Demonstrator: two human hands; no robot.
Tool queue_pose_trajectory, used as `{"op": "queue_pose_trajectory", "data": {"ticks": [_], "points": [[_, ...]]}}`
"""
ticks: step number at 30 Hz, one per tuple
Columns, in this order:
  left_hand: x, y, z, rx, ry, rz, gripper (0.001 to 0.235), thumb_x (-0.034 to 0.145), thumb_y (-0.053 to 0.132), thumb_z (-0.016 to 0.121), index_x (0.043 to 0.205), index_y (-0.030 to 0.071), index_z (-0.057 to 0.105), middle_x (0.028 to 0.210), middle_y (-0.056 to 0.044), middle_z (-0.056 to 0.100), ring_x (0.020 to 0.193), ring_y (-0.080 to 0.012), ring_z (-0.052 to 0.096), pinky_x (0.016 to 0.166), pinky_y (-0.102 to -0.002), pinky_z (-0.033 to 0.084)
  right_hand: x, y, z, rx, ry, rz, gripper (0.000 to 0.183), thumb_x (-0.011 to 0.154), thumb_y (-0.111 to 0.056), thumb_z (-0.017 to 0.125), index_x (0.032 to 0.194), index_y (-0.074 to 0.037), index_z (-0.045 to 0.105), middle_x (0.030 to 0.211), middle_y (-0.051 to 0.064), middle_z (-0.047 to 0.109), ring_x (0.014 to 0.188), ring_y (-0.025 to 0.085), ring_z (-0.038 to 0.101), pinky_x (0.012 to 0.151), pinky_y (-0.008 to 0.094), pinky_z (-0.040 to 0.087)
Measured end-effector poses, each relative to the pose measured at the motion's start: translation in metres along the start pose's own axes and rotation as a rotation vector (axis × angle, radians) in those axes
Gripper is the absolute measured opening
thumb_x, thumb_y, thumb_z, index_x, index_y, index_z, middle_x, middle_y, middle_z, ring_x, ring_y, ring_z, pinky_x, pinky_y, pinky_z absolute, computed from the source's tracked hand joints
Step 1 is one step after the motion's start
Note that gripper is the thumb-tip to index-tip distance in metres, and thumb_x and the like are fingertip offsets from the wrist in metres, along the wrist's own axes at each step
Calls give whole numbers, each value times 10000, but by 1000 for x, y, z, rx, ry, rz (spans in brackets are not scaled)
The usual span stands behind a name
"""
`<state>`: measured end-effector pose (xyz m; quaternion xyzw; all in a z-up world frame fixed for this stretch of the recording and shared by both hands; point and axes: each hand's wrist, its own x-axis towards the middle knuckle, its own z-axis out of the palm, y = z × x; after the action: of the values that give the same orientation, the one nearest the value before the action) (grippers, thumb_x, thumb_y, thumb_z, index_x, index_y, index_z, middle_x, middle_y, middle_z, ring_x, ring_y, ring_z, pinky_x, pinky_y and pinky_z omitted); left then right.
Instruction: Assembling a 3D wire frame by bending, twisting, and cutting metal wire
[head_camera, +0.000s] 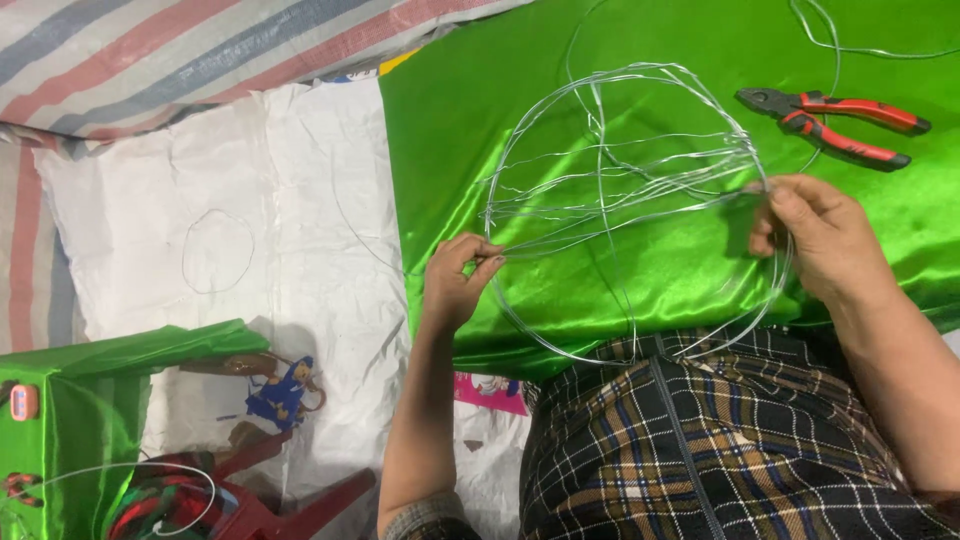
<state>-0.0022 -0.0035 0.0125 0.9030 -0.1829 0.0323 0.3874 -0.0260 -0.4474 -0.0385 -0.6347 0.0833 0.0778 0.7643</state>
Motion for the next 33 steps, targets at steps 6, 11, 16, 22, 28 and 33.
{"op": "queue_pose_trajectory", "data": {"ticks": [6, 11, 16, 22, 28, 33], "points": [[-16, -10, 9, 34, -27, -87, 73, 883, 163, 775, 909, 124, 720, 873, -6, 731, 799, -146, 655, 840, -364, 474, 32, -17, -61, -1238, 309, -593, 310, 1144, -19, 754, 1418, 106, 676, 1263, 270, 639, 1093, 391, 608, 887, 509, 494], [-23, -7, 4, 29, -8, -134, 86, 880, 156, 759, 957, 118, 750, 929, -38, 748, 880, -179, 670, 804, -347, 516, 61, -39, -66, -1621, 156, -549, 677, 941, -360, 758, 1539, -56, 660, 1514, 280, 653, 1342, 456, 543, 1038, 570, 455], [-25, -4, 1, 10, -7, -128, 94, 880, 133, 767, 967, 107, 745, 946, -54, 755, 915, -192, 684, 823, -349, 539, 39, -62, -14, -1015, 8, -641, 404, 1081, -125, 644, 1429, 80, 652, 1371, 299, 668, 1298, 417, 590, 1127, 552, 451], [-25, -3, -2, -15, 24, -76, 116, 874, 139, 774, 977, 90, 754, 939, -64, 738, 931, -204, 670, 809, -342, 542, 55, -52, 23, -188, 26, 103, 270, 1040, -158, 617, 1280, -39, 648, 1117, 128, 720, 894, 218, 658, 832, 343, 549], [-26, -3, 0, -24, 39, -47, 107, 857, 96, 785, 955, 99, 741, 925, -52, 735, 910, -198, 666, 819, -342, 525, 55, -44, 30, -140, 25, -43, 177, 1064, -160, 657, 899, -105, 626, 703, 30, 581, 546, 110, 493, 515, 240, 410], [-29, -1, 0, 3, 6, -45, 106, 847, 91, 792, 922, 113, 720, 928, -49, 745, 878, -184, 666, 814, -346, 492, 36, -31, 22, -218, 57, -15, 230, 1039, -97, 639, 820, -114, 569, 676, 39, 556, 590, 131, 497, 590, 279, 430]]}}
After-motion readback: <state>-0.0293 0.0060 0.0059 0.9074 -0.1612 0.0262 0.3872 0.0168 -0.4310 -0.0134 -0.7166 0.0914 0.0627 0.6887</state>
